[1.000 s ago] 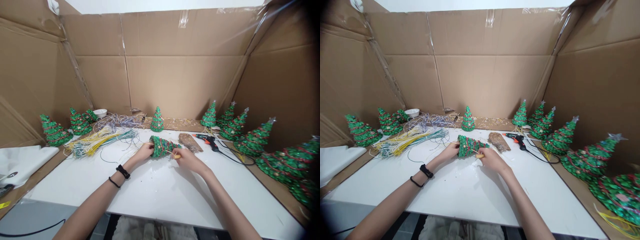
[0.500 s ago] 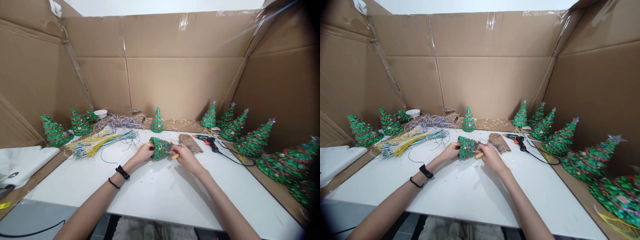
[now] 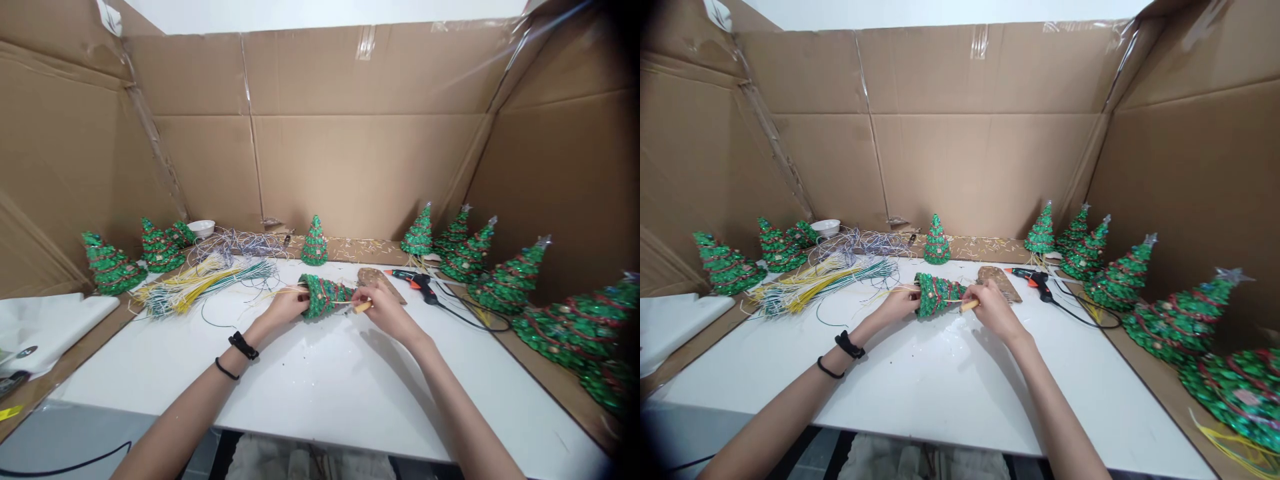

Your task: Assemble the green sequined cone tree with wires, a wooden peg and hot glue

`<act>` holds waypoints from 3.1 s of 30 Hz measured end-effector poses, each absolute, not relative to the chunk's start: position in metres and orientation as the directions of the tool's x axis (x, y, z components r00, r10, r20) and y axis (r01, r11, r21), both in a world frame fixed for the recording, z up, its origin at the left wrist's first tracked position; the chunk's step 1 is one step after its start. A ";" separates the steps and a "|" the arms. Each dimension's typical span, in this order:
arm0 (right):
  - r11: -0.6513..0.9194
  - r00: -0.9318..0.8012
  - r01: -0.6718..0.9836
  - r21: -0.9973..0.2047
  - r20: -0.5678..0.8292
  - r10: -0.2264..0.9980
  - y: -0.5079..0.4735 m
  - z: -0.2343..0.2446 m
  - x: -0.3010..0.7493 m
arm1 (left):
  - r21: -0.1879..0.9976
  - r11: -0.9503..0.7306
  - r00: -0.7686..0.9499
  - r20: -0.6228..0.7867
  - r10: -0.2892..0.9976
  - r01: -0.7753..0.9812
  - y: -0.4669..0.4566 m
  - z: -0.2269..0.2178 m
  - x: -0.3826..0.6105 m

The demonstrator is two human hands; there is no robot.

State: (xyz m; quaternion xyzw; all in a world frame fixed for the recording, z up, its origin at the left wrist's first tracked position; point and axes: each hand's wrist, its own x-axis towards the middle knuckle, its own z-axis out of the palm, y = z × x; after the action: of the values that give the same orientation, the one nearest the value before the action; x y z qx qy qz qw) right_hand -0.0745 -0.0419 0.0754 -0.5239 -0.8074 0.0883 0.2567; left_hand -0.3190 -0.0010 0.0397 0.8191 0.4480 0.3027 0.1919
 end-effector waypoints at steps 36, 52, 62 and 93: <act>0.433 -0.276 0.700 -0.567 0.344 0.897 -0.032 0.073 -0.072 | 0.575 -0.586 0.516 0.303 0.801 0.571 -0.006 0.045 -0.321; 0.507 -0.345 0.705 -0.496 0.385 0.856 -0.040 0.060 -0.096 | 0.625 -0.582 0.506 0.323 0.800 0.520 -0.004 0.039 -0.317; 0.456 -0.364 0.850 -0.263 0.331 0.870 -0.045 0.056 -0.106 | 0.653 -0.577 0.516 0.316 0.796 0.490 -0.008 0.042 -0.317; 0.534 -0.421 0.802 -0.266 0.383 0.822 -0.045 0.055 -0.105 | 0.736 -0.568 0.454 0.391 0.801 0.367 0.007 0.021 -0.312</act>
State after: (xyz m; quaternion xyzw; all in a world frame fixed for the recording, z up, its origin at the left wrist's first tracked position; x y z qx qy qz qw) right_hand -0.1049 -0.0448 0.0545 -0.4821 -0.8425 0.0211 0.2394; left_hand -0.3124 0.0074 0.0206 0.8022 0.3640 0.3748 0.2890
